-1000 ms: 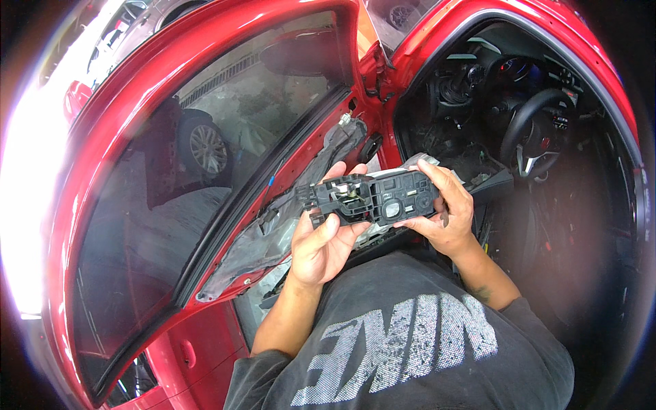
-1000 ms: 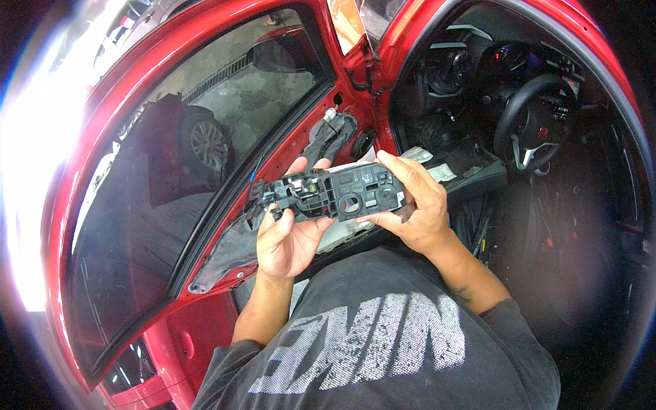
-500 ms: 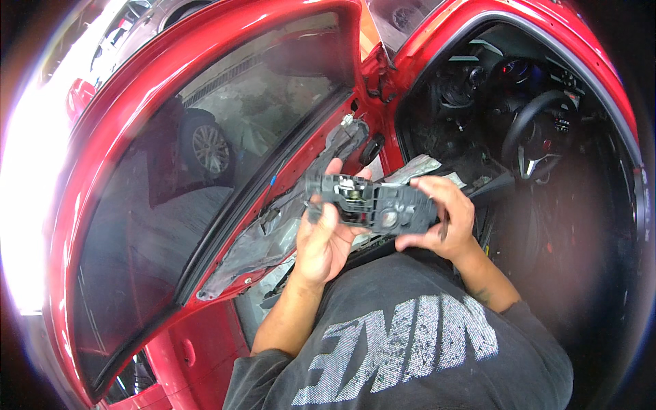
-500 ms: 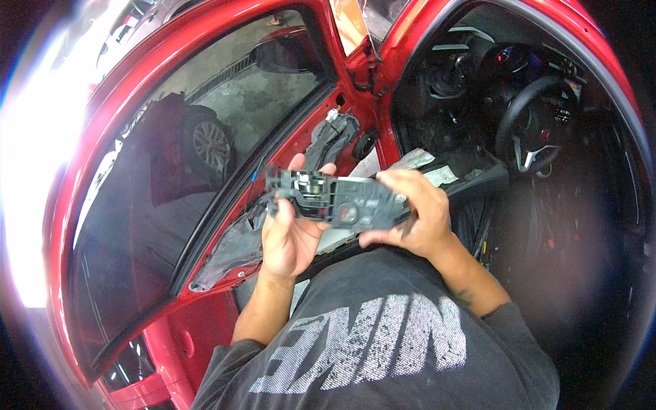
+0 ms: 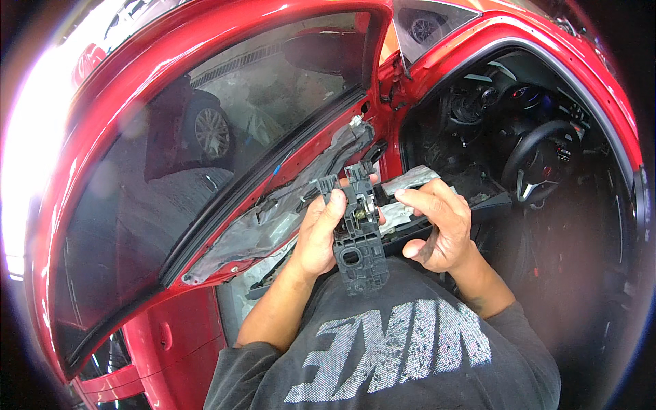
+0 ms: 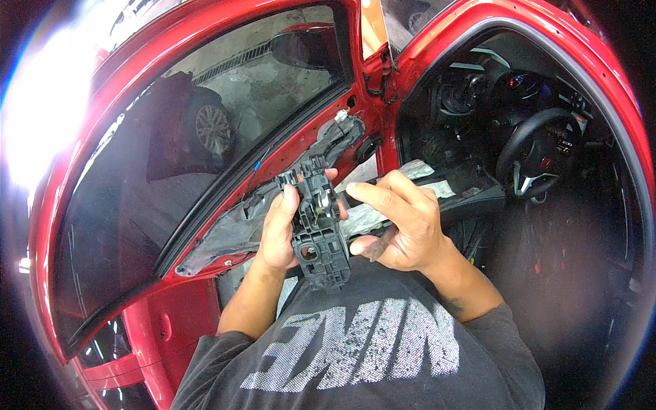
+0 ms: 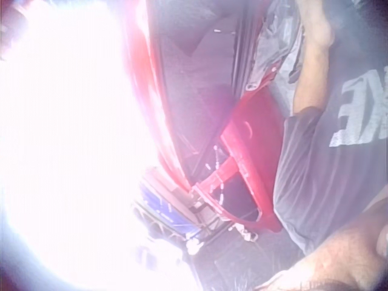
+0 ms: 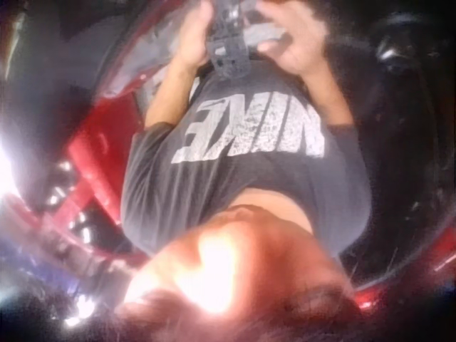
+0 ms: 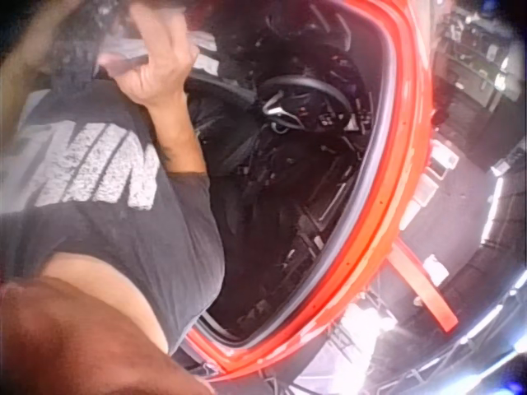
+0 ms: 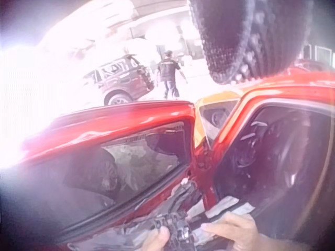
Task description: The person removes a door handle assembly from a red car door, disconnects the wiring, and places the components on the floor. They then retrieve a door panel, place it on the car seat, and use a pry tool to remove a trim piece from the door panel.
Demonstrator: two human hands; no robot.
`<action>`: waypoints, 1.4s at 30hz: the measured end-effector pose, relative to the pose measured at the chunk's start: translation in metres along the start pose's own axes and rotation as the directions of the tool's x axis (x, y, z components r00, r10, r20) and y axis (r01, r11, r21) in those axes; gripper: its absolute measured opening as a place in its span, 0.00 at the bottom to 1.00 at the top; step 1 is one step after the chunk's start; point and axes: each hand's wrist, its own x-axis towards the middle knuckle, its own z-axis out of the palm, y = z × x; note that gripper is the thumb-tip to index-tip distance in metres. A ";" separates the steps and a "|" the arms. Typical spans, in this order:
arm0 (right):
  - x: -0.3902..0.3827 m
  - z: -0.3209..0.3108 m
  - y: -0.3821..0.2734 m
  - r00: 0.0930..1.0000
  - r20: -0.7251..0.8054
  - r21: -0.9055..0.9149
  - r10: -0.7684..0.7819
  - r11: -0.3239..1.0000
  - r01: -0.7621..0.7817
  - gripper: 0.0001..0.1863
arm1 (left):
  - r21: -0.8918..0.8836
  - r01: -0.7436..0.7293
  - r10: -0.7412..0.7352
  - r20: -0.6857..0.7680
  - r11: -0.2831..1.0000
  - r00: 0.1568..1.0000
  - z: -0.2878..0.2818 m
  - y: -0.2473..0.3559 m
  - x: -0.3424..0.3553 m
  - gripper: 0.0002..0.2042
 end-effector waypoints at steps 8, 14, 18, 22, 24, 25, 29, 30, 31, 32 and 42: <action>0.015 0.002 -0.002 0.995 0.086 -0.042 -0.045 0.998 0.049 0.38 | 0.038 0.038 -0.037 -0.031 0.999 0.999 0.011 0.003 -0.003 0.37; 0.018 0.007 -0.004 0.993 0.103 -0.109 -0.063 0.991 0.074 0.36 | 0.164 0.027 -0.023 -0.025 0.986 0.999 0.011 -0.005 -0.004 0.37; 0.012 0.002 -0.006 0.991 0.135 -0.029 -0.016 0.999 0.020 0.34 | 0.167 0.030 -0.026 -0.025 0.986 0.999 0.015 -0.005 -0.004 0.39; -0.001 -0.001 0.002 0.999 0.023 0.093 0.042 0.995 -0.044 0.31 | 0.096 0.066 -0.067 0.007 0.993 0.998 0.016 -0.004 -0.004 0.42; -0.007 -0.006 0.006 0.997 -0.020 0.105 0.078 0.992 -0.076 0.30 | 0.050 0.086 -0.087 0.021 0.995 0.996 0.016 -0.004 -0.002 0.43; -0.008 -0.011 0.003 0.994 -0.014 0.097 0.105 0.990 -0.103 0.30 | 0.038 0.093 -0.094 0.031 0.995 0.995 0.013 -0.005 -0.002 0.43; -0.011 -0.013 -0.002 0.977 -0.034 0.099 0.210 0.974 -0.206 0.22 | 0.062 0.047 -0.052 0.072 0.997 0.996 0.007 -0.010 -0.003 0.45; -0.012 -0.014 -0.003 0.968 -0.037 0.100 0.247 0.965 -0.243 0.20 | 0.065 0.037 -0.042 0.077 0.997 0.996 0.007 -0.011 -0.004 0.45; -0.014 -0.014 -0.003 0.960 -0.045 0.085 0.275 0.959 -0.271 0.19 | 0.049 0.045 -0.048 0.078 0.998 0.996 0.007 -0.011 -0.004 0.45; -0.016 -0.013 0.000 0.952 -0.053 0.072 0.303 0.952 -0.299 0.17 | 0.034 0.052 -0.054 0.078 0.998 0.996 0.008 -0.012 -0.005 0.45; -0.029 -0.006 -0.002 0.914 -0.047 0.068 0.403 0.914 -0.400 0.12 | 0.054 0.036 -0.040 0.085 0.998 0.996 0.007 -0.014 -0.003 0.46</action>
